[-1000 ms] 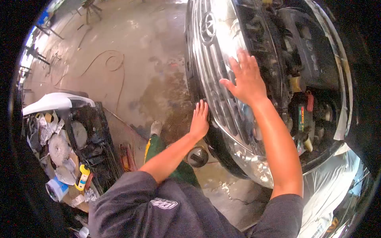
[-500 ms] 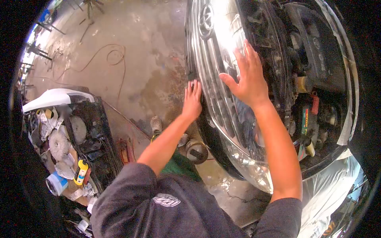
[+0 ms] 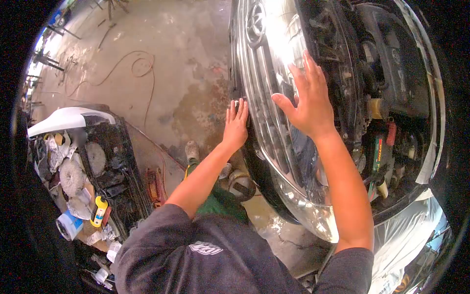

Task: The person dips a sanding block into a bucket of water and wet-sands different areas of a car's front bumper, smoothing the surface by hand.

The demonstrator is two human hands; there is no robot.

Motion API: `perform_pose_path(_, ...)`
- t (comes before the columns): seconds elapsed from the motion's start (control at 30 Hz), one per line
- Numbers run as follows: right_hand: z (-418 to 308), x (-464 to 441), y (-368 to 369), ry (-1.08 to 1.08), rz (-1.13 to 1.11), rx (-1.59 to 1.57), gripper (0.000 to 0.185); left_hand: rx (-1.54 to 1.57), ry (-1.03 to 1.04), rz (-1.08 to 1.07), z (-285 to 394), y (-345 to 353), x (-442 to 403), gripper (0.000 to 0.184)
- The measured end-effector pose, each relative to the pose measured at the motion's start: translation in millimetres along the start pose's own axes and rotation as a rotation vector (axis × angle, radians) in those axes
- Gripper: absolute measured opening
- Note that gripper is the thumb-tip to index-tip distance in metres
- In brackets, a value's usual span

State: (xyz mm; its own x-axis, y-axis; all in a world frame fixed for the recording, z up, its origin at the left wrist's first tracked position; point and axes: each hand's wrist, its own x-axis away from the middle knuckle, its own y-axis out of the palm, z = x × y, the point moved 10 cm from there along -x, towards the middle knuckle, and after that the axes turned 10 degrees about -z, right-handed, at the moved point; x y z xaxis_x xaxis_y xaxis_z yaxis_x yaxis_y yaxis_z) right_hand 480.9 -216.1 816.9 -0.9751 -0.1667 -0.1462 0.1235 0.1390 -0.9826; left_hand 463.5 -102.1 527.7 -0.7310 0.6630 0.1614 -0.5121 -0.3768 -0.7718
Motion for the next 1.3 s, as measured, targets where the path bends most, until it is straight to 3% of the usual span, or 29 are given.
perform_pose_path(0.1,-1.6,-1.7,-0.3,-0.007,-0.010,0.013,0.069,-0.230,0.051,0.029,-13.5,-18.7,-30.9,0.075)
perform_pose_path(0.13,-1.8,-1.4,0.0,-0.003,-0.012,0.020,0.067,-0.221,0.058,0.111,-26.9,-26.6,-53.0,0.073)
perform_pose_path(0.27,-1.1,0.2,0.6,-0.020,0.014,0.029,0.065,-0.182,-0.014,0.081,-38.1,-46.4,-96.2,0.070)
perform_pose_path(0.4,-2.9,1.8,-0.8,0.000,0.021,0.018,0.063,-0.138,0.018,-0.001,3.3,-11.1,-12.0,0.074)
perform_pose_path(0.53,0.9,0.4,0.8,-0.018,0.052,0.043,0.066,-0.032,0.082,-0.066,46.5,20.0,72.2,0.067)
perform_pose_path(0.83,2.5,3.2,4.3,-0.004,0.055,0.073,0.061,0.033,0.156,-0.122,105.6,27.5,158.2,0.065)
perform_pose_path(0.93,2.8,0.7,2.6,-0.009,0.060,0.079,0.060,-0.008,0.129,-0.125,98.3,27.1,154.2,0.065)
perform_pose_path(1.03,1.7,3.4,4.1,-0.007,0.054,0.089,0.060,-0.004,-0.038,-0.148,69.3,23.4,122.8,0.066)
perform_pose_path(1.3,-1.9,4.9,6.1,-0.012,0.038,0.103,0.059,-0.233,-0.003,-0.050,40.4,5.2,67.5,0.067)
